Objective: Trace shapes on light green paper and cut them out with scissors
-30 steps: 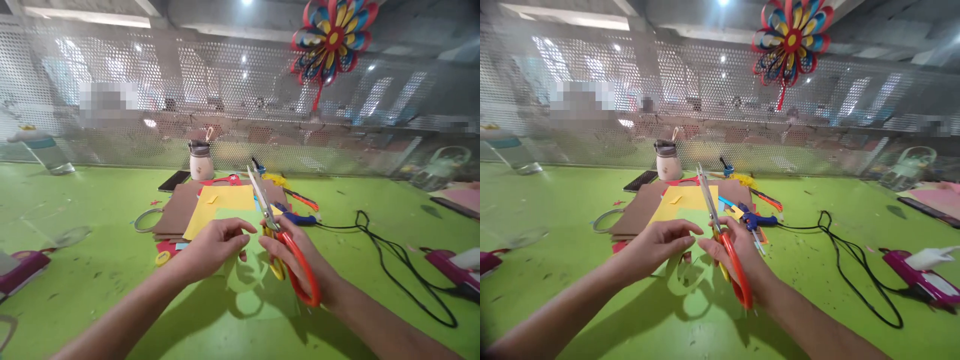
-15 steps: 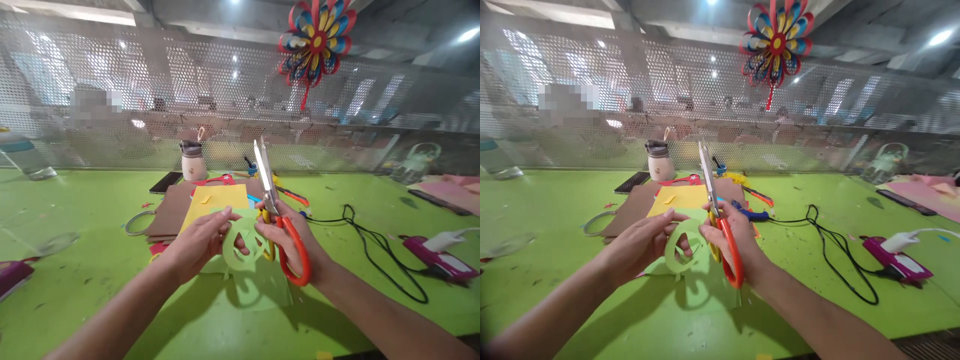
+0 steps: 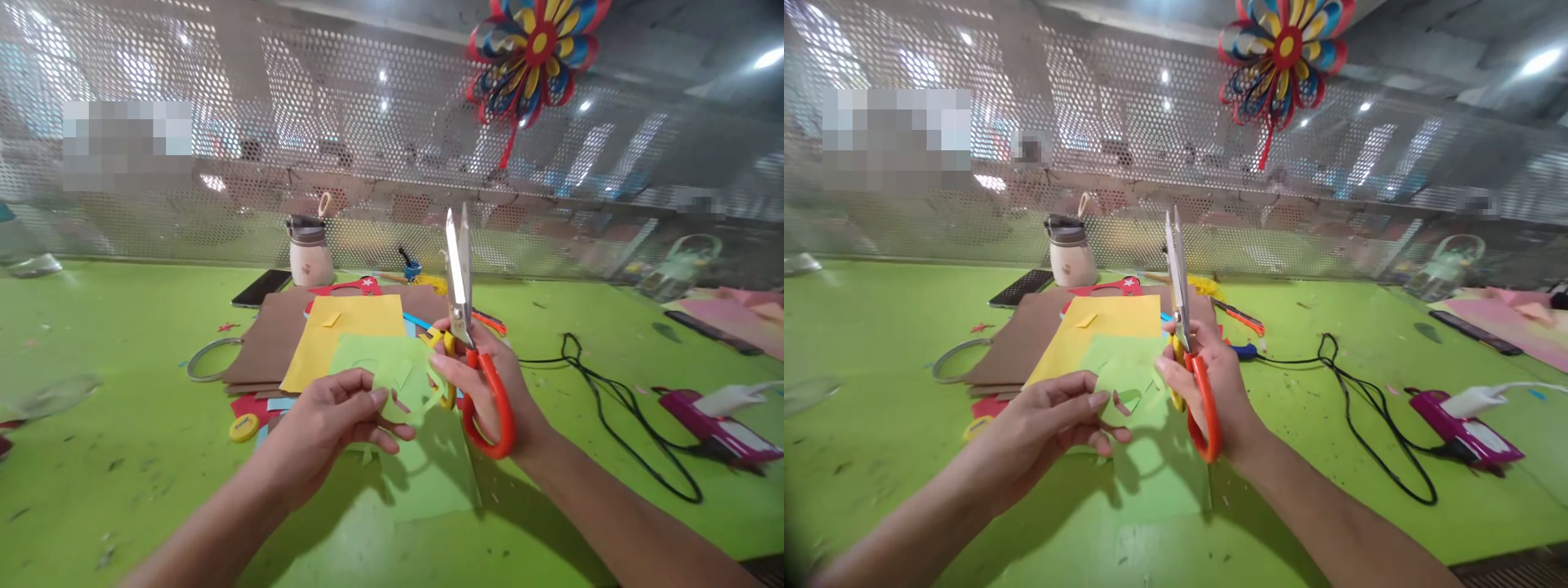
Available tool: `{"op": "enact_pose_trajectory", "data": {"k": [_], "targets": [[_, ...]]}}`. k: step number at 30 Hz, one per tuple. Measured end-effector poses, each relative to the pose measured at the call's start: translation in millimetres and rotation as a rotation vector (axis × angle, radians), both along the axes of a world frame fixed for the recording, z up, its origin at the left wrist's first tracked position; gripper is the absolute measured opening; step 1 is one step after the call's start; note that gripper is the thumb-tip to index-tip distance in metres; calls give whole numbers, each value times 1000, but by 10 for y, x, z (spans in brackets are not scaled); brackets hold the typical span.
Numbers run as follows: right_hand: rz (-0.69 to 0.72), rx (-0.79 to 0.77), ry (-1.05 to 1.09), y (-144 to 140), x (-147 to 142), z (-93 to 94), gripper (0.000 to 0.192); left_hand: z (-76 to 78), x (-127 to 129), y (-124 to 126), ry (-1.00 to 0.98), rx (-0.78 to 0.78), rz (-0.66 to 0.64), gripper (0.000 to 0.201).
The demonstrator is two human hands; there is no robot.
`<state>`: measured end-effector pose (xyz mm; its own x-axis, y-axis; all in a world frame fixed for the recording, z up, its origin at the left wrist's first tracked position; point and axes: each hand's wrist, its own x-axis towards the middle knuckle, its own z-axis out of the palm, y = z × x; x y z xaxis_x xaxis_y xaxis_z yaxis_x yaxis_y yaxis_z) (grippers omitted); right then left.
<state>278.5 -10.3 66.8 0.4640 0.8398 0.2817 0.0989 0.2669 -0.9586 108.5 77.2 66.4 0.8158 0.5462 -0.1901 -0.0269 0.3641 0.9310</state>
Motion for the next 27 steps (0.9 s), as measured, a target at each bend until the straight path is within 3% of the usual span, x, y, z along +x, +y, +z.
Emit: {"op": "enact_pose_trajectory", "data": {"k": [10, 27], "targets": [[-7, -24, 41, -63, -62, -121, 29, -54, -19, 25, -62, 29, 147, 11], [-113, 11, 42, -42, -48, -135, 27, -62, -22, 23, -29, -73, 94, 14]]}}
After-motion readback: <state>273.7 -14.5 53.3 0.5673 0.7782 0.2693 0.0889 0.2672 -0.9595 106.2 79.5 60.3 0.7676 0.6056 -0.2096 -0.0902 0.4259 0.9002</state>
